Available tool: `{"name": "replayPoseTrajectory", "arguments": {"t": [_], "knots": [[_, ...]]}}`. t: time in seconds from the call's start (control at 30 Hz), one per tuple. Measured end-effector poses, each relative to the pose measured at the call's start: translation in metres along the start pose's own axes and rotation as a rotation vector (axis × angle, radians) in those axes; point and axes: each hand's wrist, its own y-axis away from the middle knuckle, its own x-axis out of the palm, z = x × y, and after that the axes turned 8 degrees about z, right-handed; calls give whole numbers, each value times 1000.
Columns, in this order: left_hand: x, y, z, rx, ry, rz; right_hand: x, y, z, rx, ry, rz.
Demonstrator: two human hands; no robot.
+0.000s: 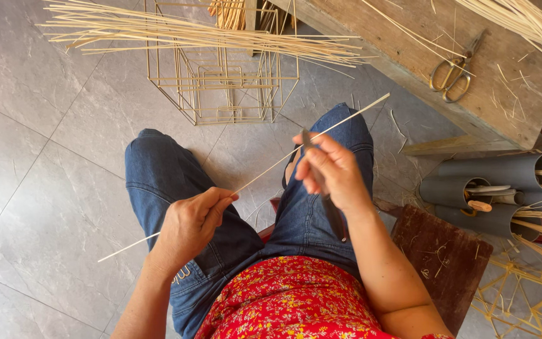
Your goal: The person sits on a low stool and uses a knife to shave thin bamboo strips one at a time. They hold each strip with the left hand and draw the knife along its length with the right hand, then place the finished strip into a wire basket on the floor.
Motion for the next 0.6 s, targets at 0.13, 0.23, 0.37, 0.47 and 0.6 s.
{"name": "replayPoseTrajectory", "arguments": {"t": [0.13,0.23,0.37,0.47,0.6], "knots": [[-3,6,5,18,-64,-33,-28,-3,6,-92,29,-83],[-4,7,6,31,-117,-44,-49,-3,9,-131,31,-178],[-4,7,9,0,-146,-30,-70,-4,15,-217,-73,-293],[-2,5,12,-40,-158,-34,-71,-1,19,-252,-121,-318],[5,0,12,-57,-126,-76,-47,14,22,-141,-88,-108]]}}
